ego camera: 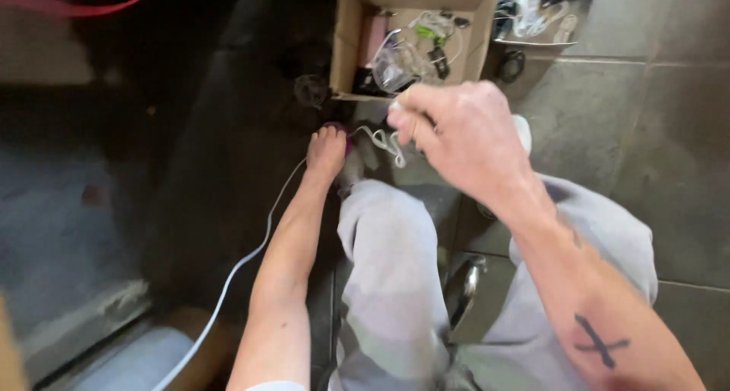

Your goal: Sorting through a box of electronic cables, untangling them, coiling them for storage, and testing a smartphone by plugging it in.

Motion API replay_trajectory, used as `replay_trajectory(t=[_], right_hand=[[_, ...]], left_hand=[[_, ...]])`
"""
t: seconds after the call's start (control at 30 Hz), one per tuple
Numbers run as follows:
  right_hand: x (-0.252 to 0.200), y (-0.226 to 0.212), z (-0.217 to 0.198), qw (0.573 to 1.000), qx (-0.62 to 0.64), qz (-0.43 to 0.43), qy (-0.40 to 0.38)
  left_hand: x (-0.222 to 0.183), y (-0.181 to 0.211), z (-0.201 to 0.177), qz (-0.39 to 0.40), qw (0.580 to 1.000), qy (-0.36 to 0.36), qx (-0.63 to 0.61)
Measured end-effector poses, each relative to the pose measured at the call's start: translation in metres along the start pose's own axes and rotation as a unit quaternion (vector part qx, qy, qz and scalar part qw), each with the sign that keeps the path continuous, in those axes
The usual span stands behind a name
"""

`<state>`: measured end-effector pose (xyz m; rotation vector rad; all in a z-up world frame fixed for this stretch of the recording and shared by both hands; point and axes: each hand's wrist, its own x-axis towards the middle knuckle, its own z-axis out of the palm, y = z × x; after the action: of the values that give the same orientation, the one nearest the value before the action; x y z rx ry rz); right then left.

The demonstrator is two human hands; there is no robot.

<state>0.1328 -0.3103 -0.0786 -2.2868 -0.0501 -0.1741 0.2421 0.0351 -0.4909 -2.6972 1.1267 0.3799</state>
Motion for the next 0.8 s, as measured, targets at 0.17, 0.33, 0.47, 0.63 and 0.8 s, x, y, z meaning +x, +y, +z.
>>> replay_trajectory(t=[0.17,0.33,0.47,0.63,0.8], right_hand=[[0.012,-0.001,-0.018,0.992,0.032,0.116,-0.04],[0.027,0.005,-0.027,0.976,0.082,0.195,-0.047],[0.036,0.002,-0.026,0.972,0.107,0.205,-0.044],[0.036,0.005,-0.023,0.974,0.108,0.196,-0.045],[0.037,0.007,-0.021,0.975,0.083,0.202,-0.031]], left_hand=[[0.034,0.007,0.107,-0.007,0.987,0.002,0.159],[0.06,0.015,0.112,0.003,0.97,-0.198,0.138],[0.058,0.014,0.138,0.05,0.968,-0.178,0.171],[0.056,0.027,0.082,0.106,0.949,-0.268,0.126],[0.056,0.023,0.09,0.063,0.987,-0.103,0.107]])
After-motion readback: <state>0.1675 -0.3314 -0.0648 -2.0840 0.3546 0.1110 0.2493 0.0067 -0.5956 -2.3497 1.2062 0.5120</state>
